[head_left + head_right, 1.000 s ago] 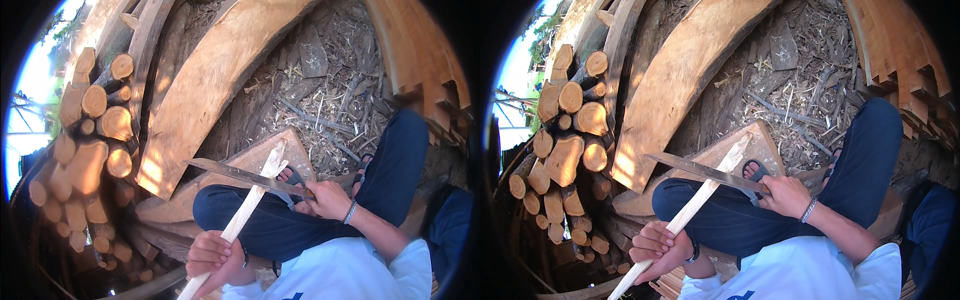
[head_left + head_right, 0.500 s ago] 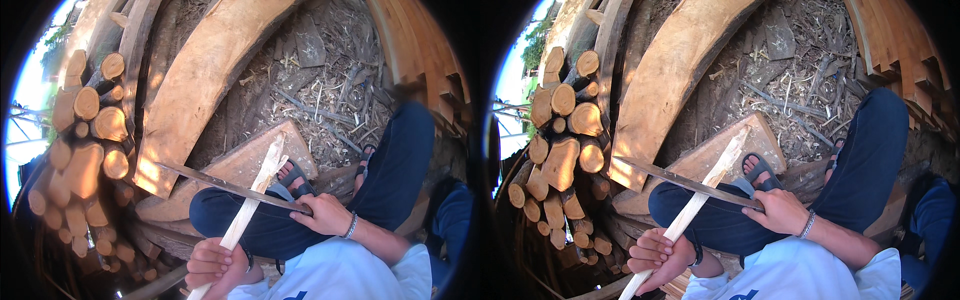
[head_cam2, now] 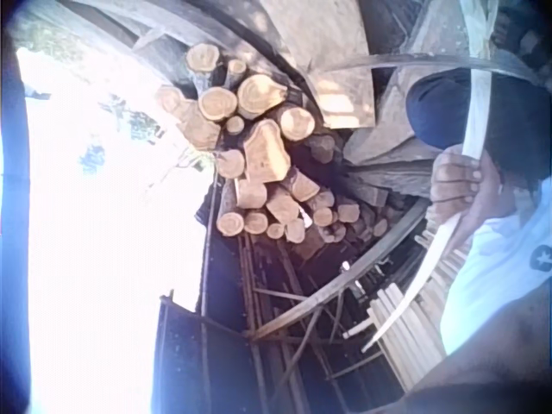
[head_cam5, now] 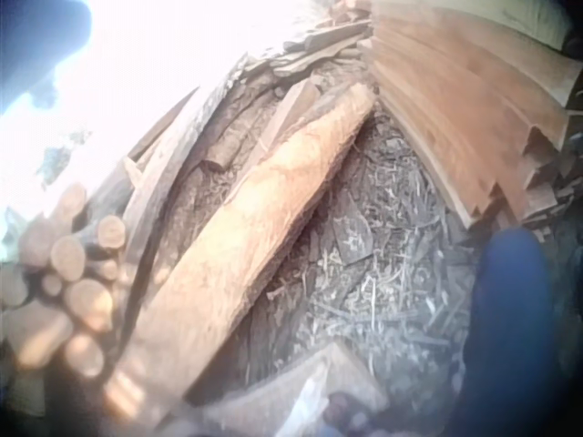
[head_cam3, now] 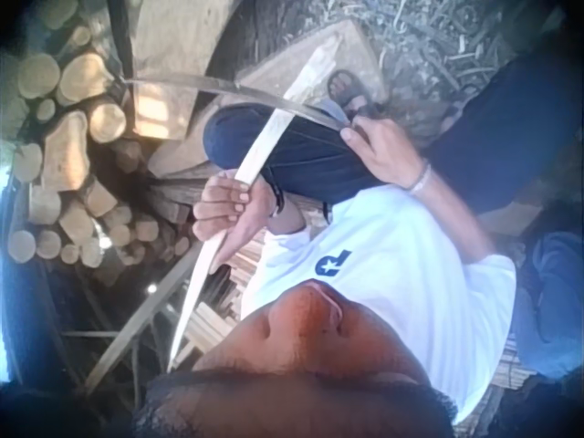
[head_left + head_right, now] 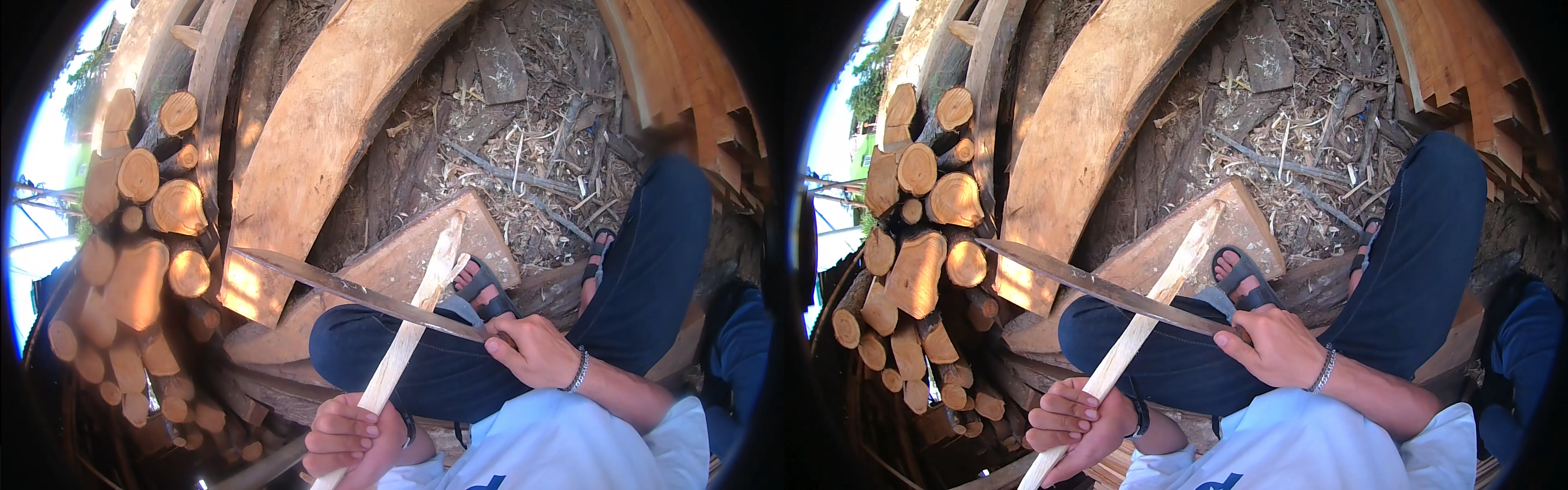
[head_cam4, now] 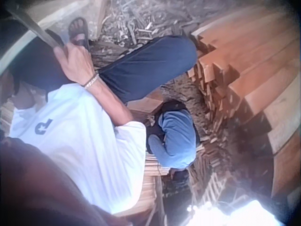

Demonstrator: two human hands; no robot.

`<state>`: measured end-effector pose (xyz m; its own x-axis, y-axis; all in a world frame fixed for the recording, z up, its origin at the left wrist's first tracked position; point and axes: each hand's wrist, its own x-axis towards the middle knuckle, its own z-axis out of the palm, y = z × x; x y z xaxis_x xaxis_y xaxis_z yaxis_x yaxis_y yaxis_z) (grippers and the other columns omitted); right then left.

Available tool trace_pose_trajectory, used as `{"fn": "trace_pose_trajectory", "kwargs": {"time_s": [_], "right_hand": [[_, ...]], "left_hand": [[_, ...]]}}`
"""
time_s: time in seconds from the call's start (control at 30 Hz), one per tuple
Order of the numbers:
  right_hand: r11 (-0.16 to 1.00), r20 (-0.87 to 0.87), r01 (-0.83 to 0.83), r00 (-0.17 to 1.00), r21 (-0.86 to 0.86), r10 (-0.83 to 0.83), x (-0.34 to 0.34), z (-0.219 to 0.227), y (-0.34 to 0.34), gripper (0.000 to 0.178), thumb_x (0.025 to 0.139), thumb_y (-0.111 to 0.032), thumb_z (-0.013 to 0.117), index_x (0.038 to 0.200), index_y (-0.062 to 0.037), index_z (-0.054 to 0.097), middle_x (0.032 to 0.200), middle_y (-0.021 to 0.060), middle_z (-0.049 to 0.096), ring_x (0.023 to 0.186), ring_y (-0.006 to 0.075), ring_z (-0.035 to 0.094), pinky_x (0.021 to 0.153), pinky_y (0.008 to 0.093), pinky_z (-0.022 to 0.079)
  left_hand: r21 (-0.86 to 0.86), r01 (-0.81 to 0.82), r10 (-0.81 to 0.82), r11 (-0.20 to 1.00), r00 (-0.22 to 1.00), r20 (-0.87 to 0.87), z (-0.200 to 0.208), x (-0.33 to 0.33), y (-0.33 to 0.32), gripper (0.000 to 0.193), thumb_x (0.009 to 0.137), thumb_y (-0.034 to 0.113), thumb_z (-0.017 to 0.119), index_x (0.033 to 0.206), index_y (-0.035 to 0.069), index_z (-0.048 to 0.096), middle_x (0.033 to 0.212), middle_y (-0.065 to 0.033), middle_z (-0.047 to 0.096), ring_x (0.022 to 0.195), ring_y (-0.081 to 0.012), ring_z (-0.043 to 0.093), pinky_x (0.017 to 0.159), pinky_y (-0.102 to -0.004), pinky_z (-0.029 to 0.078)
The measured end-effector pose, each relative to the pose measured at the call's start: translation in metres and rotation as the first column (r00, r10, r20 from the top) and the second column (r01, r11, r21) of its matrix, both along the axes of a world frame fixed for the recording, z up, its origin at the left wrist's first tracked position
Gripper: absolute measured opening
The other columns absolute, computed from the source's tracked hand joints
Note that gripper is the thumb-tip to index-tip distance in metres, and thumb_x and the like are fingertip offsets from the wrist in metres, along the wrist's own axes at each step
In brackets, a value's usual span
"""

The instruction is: The person carves a wooden stick using a large knife, whittling away thin strips of bark and shaping the wood while sitting among logs.

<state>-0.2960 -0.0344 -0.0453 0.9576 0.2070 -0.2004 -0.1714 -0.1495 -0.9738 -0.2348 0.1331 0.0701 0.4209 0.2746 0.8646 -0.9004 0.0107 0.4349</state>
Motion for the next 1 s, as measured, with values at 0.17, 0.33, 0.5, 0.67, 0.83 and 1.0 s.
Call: {"fn": "trace_pose_trajectory", "kwargs": {"time_s": [0.17, 0.33, 0.5, 0.67, 0.83, 1.0], "right_hand": [[0.988, -0.101, -0.087, 0.992, -0.126, 0.074, 0.001, -0.007, -0.006, 0.053, 0.095, -0.045, 0.049, 0.071, 0.001, 0.056, 0.065, 0.0228, 0.06, 0.064, 0.0399, 0.062, 0.06, 0.0482, 0.048], [0.994, -0.009, -0.083, 0.997, -0.072, 0.083, -0.001, 0.005, -0.009, 0.054, 0.094, -0.047, 0.05, 0.072, 0.0015, 0.058, 0.061, 0.0221, 0.059, 0.062, 0.0398, 0.062, 0.06, 0.0483, 0.049], [0.989, 0.003, -0.08, 0.997, -0.124, 0.081, 0.003, 0.003, -0.001, 0.055, 0.094, -0.048, 0.051, 0.072, 0.0019, 0.059, 0.061, 0.0223, 0.059, 0.061, 0.0398, 0.063, 0.059, 0.0483, 0.05], [0.985, 0.031, -0.082, 0.996, -0.153, 0.088, 0.003, -0.002, 0.0, 0.056, 0.094, -0.048, 0.05, 0.071, 0.002, 0.059, 0.061, 0.0218, 0.06, 0.062, 0.0399, 0.063, 0.061, 0.0485, 0.051], [0.983, 0.065, -0.09, 0.993, -0.163, 0.101, 0.005, 0.008, 0.001, 0.056, 0.095, -0.048, 0.05, 0.07, 0.0018, 0.059, 0.06, 0.0216, 0.06, 0.061, 0.0398, 0.063, 0.06, 0.0482, 0.05], [0.981, -0.009, -0.075, 0.997, -0.179, 0.074, 0.002, -0.009, 0.004, 0.055, 0.095, -0.047, 0.05, 0.07, 0.002, 0.059, 0.06, 0.0228, 0.059, 0.062, 0.0395, 0.062, 0.06, 0.0488, 0.049]], "left_hand": [[0.01, 0.003, -0.003, 1.0, 1.0, -0.006, 0.001, -0.001, -0.001, 0.062, 0.094, 0.067, 0.031, 0.061, 0.014, 0.03, 0.05, 0.0027, 0.026, 0.036, -0.0087, 0.023, 0.034, -0.0211, 0.02], [-0.009, -0.158, 0.157, 0.987, 0.987, -0.042, 0.001, -0.001, -0.004, 0.062, 0.094, 0.067, 0.033, 0.06, 0.016, 0.027, 0.049, 0.0036, 0.024, 0.036, -0.0054, 0.02, 0.032, -0.0175, 0.02], [-0.047, -0.145, 0.142, 0.988, 0.988, -0.059, 0.005, 0.0, -0.005, 0.061, 0.094, 0.066, 0.033, 0.06, 0.016, 0.026, 0.049, 0.0037, 0.023, 0.036, -0.0056, 0.019, 0.031, -0.0181, 0.018], [-0.009, -0.179, 0.178, 0.984, 0.982, -0.065, 0.004, 0.001, -0.006, 0.061, 0.095, 0.066, 0.032, 0.06, 0.016, 0.025, 0.049, 0.0038, 0.023, 0.036, -0.0057, 0.019, 0.031, -0.0185, 0.017], [-0.029, -0.218, 0.215, 0.976, 0.974, -0.065, 0.005, 0.0, -0.006, 0.06, 0.095, 0.065, 0.031, 0.06, 0.017, 0.025, 0.049, 0.0039, 0.022, 0.035, -0.0056, 0.019, 0.032, -0.0188, 0.017], [-0.037, -0.222, 0.219, 0.974, 0.973, -0.069, 0.006, 0.0, -0.008, 0.06, 0.095, 0.065, 0.032, 0.06, 0.017, 0.025, 0.049, 0.004, 0.022, 0.035, -0.0056, 0.019, 0.032, -0.0185, 0.017]]}}
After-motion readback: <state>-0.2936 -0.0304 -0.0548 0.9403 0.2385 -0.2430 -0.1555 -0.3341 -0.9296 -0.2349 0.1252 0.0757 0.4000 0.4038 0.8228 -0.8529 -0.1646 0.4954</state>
